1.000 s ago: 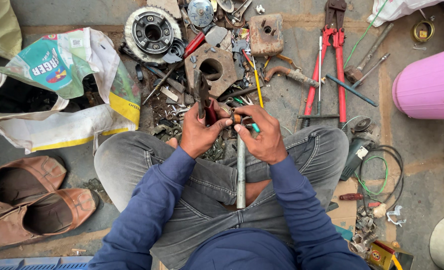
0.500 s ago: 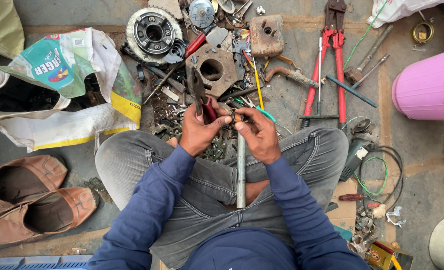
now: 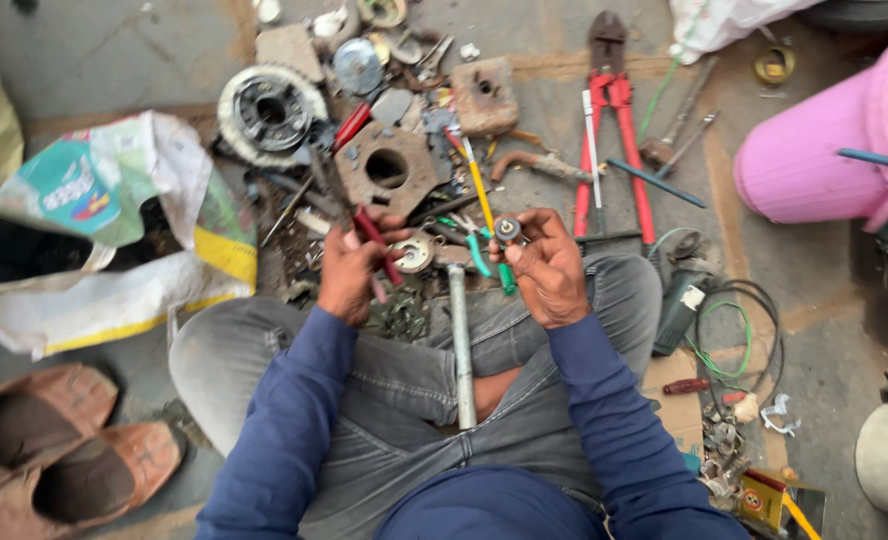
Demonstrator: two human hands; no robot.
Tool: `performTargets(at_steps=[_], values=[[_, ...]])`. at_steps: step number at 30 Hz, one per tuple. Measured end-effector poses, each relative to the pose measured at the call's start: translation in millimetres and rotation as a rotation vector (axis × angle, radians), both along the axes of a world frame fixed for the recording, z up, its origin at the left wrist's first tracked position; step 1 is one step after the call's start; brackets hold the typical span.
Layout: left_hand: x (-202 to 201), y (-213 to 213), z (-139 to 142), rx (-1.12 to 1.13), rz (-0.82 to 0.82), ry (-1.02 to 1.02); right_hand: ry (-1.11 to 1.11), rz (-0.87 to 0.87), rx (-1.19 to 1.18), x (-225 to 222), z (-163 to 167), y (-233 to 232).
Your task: The person sits on the floor and uses pliers and a hammer to disassemble and manipulate small mechanical parts. They repeatedly strike a component on a metal block, remove a ring, and inspect the pieces.
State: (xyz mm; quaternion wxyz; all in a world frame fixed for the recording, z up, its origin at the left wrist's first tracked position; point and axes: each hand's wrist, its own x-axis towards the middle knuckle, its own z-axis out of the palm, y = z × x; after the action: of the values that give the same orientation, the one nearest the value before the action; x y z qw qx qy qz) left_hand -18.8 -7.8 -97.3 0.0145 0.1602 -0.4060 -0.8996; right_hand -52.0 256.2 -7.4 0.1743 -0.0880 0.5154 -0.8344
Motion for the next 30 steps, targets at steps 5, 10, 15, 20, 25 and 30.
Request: performTargets(at_steps=[5,10,15,20,25,30], values=[[-1.1,6.3,-12.0,0.035,-0.007,-0.051,0.081,-0.075,-0.052,1.3,31.9,38.7],[5.9,14.2,-21.5,0.059,-0.058,-0.149,0.110,-0.224,-0.010,-2.5,54.6,121.2],[11.5,24.6,-14.8,0.013,-0.165,-0.397,0.179,-0.551,-0.029,-7.3,72.1,273.6],[-21.3,60.7,-9.8,0.000,-0.220,-0.456,0.156,-1.072,-0.097,24.5,116.1,448.9],[-32.6,78.5,-18.9,-0.045,-0.247,-0.548,0.160,-1.755,0.389,76.1,148.7,586.3],[-34.0,79.6,-18.9,-0.081,-0.242,-0.616,0.353,-1.969,0.140,130.4,186.6,668.8]])
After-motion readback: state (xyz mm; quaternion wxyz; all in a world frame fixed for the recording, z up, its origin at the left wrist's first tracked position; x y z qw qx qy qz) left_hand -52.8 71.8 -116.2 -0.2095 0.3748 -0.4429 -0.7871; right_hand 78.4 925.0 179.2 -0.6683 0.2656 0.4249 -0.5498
